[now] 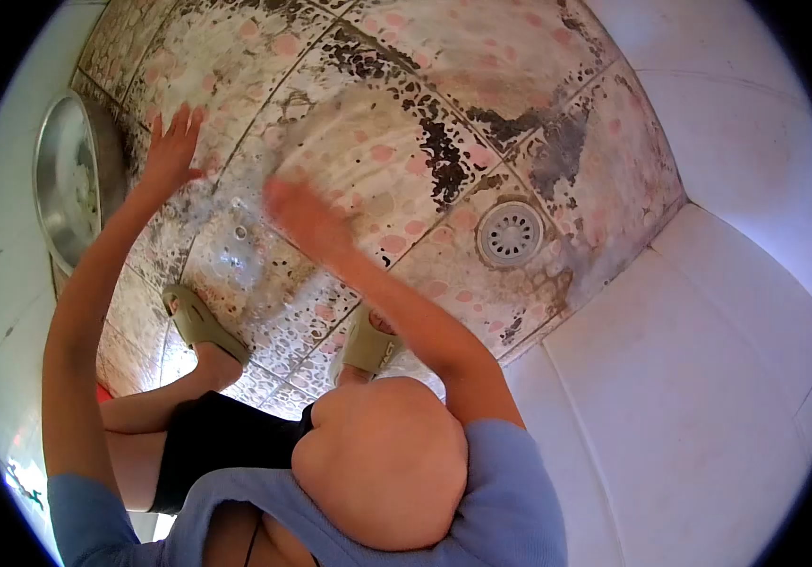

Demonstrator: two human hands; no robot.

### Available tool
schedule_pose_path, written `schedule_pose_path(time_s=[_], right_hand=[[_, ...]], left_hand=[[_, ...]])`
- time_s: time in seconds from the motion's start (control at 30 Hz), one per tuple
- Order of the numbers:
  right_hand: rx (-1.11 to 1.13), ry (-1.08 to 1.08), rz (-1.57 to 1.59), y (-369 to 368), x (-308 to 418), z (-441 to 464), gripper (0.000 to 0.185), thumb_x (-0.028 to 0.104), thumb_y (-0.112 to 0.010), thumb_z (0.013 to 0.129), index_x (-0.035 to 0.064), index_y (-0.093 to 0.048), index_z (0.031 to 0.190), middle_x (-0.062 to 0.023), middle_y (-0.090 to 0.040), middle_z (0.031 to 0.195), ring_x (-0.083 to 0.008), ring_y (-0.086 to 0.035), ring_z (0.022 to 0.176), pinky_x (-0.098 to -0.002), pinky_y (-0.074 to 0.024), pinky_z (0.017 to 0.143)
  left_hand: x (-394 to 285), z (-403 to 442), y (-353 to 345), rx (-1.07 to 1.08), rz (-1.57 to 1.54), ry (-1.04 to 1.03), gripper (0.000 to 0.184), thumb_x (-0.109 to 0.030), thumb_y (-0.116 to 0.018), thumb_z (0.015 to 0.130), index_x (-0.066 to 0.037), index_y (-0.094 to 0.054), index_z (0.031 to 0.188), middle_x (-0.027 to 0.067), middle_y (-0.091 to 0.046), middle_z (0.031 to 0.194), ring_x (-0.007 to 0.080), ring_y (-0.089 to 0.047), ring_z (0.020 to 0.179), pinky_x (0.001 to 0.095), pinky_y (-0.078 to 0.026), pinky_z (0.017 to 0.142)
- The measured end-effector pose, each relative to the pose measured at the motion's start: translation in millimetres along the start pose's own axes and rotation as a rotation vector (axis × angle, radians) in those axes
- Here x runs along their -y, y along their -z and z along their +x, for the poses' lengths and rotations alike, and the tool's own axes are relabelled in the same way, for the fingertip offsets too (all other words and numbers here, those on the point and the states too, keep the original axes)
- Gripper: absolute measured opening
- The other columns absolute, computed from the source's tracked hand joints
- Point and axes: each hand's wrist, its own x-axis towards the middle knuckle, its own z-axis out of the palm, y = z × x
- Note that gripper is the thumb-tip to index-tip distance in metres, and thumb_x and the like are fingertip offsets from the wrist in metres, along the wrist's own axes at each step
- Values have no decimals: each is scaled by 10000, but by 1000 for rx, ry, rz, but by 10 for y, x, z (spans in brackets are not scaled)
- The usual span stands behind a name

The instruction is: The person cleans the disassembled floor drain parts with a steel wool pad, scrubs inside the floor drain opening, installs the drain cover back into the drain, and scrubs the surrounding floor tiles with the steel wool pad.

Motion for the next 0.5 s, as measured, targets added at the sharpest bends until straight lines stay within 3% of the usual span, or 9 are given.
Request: schedule_pose_path(time_s=[0.1,0.17,0.2,0.23,0.3,0.37,0.4,0.43,0.5], right_hand=[[-453,324,249,-44,1,-337,377,159,-418,879,56,-457,1240,-75,-516,1243,-278,-528,1084,-426,-398,966],[-3,-140,-110,625,-882,-383,456,158,-470,816,59,-452,1261,-140,-452,1312,-305,-435,1192,-448,-291,1021],[-612,-151,48,979,-1457,-684,330,43,-515,765,25,-533,1093,-184,-550,1081,-382,-553,913,-445,-442,787],[-715,-403,30,1214,-1974,-1017,291,28,-494,797,17,-537,1084,-198,-548,1032,-381,-541,926,-434,-431,778],[-694,-649,-209,1545,-2623,-1823,330,157,-487,874,12,-512,1169,-228,-532,1087,-368,-502,1015,-418,-384,865],[-826,-818,-70,1324,-2468,-2470,425,266,-473,904,-13,-472,1225,-244,-490,1189,-368,-444,1130,-400,-334,954],[-851,-979,307,1230,-2088,-2649,483,315,-463,913,-27,-448,1252,-247,-456,1261,-371,-403,1198,-394,-301,1002],[-840,-1131,362,889,-1661,-2808,511,335,-430,933,-46,-421,1273,-245,-369,1355,-374,-313,1281,-389,-235,1060],[-599,-1354,436,116,-601,-3185,522,328,-444,932,-24,-387,1314,-243,-309,1399,-373,-303,1294,-409,-202,1079]], left_hand=[[-23,6,50,36,6,15,1029,-332,-804,583,-28,-227,1378,208,-310,1388,299,-307,1306,539,-185,1063],[6,-26,-1,12,46,-7,1018,-320,-801,583,-40,-233,1379,196,-314,1388,290,-294,1314,564,-187,1050],[0,7,-29,-11,60,-35,1012,-314,-799,583,-47,-235,1380,190,-316,1388,285,-287,1318,576,-188,1044],[27,18,-68,0,49,-36,996,-310,-787,599,-45,-235,1385,188,-314,1391,286,-273,1326,594,-190,1032],[74,74,-146,19,103,-68,984,-312,-777,625,-41,-223,1392,166,-290,1418,281,-253,1338,598,-185,1027],[182,80,-274,30,137,-85,980,-302,-779,639,-46,-213,1397,155,-269,1434,281,-237,1346,600,-178,1027],[245,110,-401,-29,110,-122,979,-290,-781,645,-50,-206,1399,153,-261,1439,281,-230,1350,599,-172,1029],[213,117,-348,-13,107,-129,987,-278,-780,650,-50,-188,1406,157,-257,1441,284,-221,1353,590,-166,1036],[209,127,-288,6,110,-129,1000,-262,-780,654,-50,-165,1414,165,-251,1445,288,-218,1355,572,-158,1046]])
